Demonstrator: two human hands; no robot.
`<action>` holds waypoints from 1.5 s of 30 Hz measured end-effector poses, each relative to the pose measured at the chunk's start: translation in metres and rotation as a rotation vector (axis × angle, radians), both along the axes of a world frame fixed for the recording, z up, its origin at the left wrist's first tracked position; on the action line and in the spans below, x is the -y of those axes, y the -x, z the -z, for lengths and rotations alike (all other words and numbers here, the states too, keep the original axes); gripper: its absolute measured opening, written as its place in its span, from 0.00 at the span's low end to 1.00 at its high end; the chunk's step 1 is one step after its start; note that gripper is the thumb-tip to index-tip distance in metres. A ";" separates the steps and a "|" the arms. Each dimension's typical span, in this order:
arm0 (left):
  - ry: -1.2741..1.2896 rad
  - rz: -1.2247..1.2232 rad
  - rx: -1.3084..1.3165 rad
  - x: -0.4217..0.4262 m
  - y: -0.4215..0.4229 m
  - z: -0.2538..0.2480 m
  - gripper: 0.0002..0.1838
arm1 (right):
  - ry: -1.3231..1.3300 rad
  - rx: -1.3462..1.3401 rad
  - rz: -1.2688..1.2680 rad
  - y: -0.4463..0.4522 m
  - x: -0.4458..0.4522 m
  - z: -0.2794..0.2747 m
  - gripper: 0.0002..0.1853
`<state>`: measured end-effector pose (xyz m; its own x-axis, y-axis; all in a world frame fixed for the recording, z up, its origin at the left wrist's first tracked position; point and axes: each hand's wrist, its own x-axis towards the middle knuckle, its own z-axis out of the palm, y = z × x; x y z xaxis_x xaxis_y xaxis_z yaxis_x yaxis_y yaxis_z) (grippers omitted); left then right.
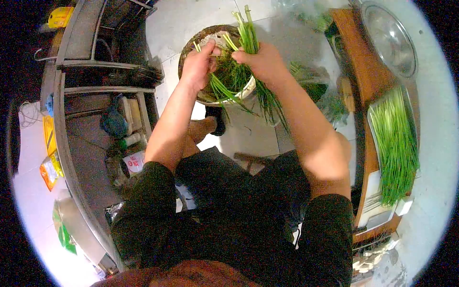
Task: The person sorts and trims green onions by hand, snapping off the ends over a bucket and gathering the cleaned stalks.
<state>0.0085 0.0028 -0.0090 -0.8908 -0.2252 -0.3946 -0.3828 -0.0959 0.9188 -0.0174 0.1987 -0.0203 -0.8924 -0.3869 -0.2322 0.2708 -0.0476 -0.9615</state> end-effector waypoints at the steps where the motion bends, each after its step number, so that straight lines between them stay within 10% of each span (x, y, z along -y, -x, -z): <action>1: 0.037 -0.020 -0.012 0.001 0.000 0.005 0.17 | -0.003 -0.004 0.004 0.000 0.000 0.000 0.17; 5: 0.298 0.038 0.069 0.000 0.001 0.013 0.08 | -0.055 -0.033 0.001 0.001 -0.001 0.003 0.16; 26: -0.380 -0.122 -0.098 -0.018 0.004 -0.005 0.16 | 0.074 0.088 -0.082 -0.010 0.012 0.006 0.12; 39: 0.310 0.052 -0.300 -0.033 -0.001 -0.010 0.10 | -0.643 -0.369 -0.048 -0.015 0.017 0.005 0.20; 45: -0.104 0.076 -0.194 -0.022 -0.002 -0.013 0.07 | 0.051 0.059 -0.198 -0.009 0.012 0.005 0.20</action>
<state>0.0104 0.0244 0.0037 -0.9651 -0.1217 -0.2320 -0.2098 -0.1719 0.9625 -0.0084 0.1863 -0.0255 -0.7833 -0.5656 -0.2579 0.3358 -0.0358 -0.9412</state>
